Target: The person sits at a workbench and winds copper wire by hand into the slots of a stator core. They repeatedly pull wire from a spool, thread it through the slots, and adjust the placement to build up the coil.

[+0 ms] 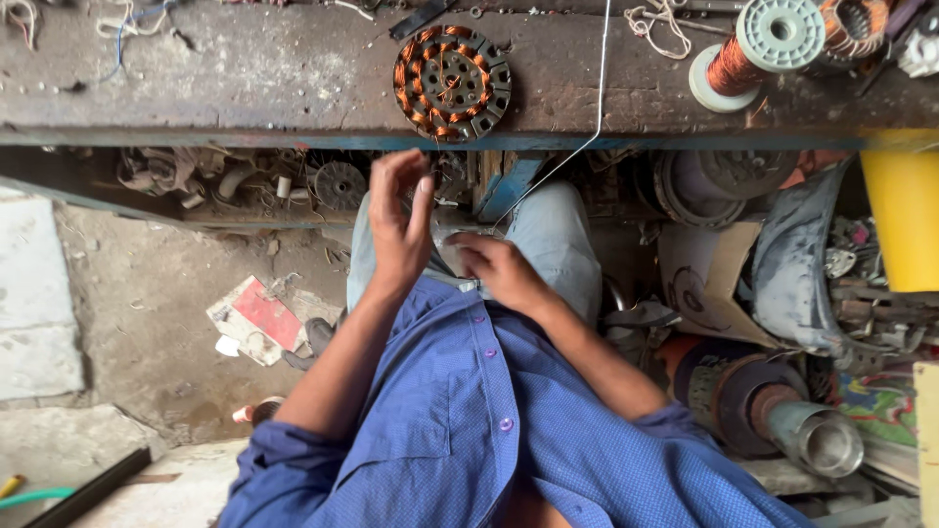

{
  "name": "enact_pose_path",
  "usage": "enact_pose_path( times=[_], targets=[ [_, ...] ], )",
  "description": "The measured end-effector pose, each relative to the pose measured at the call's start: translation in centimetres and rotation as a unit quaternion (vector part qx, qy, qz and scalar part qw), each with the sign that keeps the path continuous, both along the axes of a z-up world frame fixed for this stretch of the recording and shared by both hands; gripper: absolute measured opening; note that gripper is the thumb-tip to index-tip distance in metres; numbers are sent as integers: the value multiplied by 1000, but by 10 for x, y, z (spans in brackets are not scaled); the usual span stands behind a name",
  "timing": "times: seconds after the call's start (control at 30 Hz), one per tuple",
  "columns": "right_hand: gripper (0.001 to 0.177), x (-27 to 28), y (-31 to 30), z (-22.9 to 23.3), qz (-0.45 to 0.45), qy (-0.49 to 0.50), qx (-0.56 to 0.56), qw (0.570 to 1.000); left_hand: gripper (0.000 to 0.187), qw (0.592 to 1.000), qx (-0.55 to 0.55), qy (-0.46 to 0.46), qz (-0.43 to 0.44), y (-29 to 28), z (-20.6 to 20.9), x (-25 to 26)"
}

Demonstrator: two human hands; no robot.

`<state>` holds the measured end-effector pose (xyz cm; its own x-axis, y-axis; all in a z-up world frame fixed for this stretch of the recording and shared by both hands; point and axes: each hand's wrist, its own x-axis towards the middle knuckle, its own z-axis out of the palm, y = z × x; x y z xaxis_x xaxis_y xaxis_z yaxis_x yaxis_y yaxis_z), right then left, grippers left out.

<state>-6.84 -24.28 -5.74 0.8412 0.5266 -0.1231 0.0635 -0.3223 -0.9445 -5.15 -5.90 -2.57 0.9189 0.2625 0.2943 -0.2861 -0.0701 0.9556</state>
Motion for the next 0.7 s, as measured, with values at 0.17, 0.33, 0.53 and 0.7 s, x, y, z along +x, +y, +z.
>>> enact_pose_path(
  times=[0.17,0.33,0.53,0.7],
  targets=[
    [26,-5,-33,-31,15,-64,-83,994,25,902,-339,200,-177,7,-6,-5],
    [28,-14,-30,-56,63,-9,-104,993,22,967,-140,174,-120,20,8,-7],
    [33,-20,-27,-65,92,29,-72,993,28,993,7,112,44,58,-11,5],
    [37,-15,-28,-57,60,18,-72,995,37,986,47,156,15,52,-55,-4]
  ],
)
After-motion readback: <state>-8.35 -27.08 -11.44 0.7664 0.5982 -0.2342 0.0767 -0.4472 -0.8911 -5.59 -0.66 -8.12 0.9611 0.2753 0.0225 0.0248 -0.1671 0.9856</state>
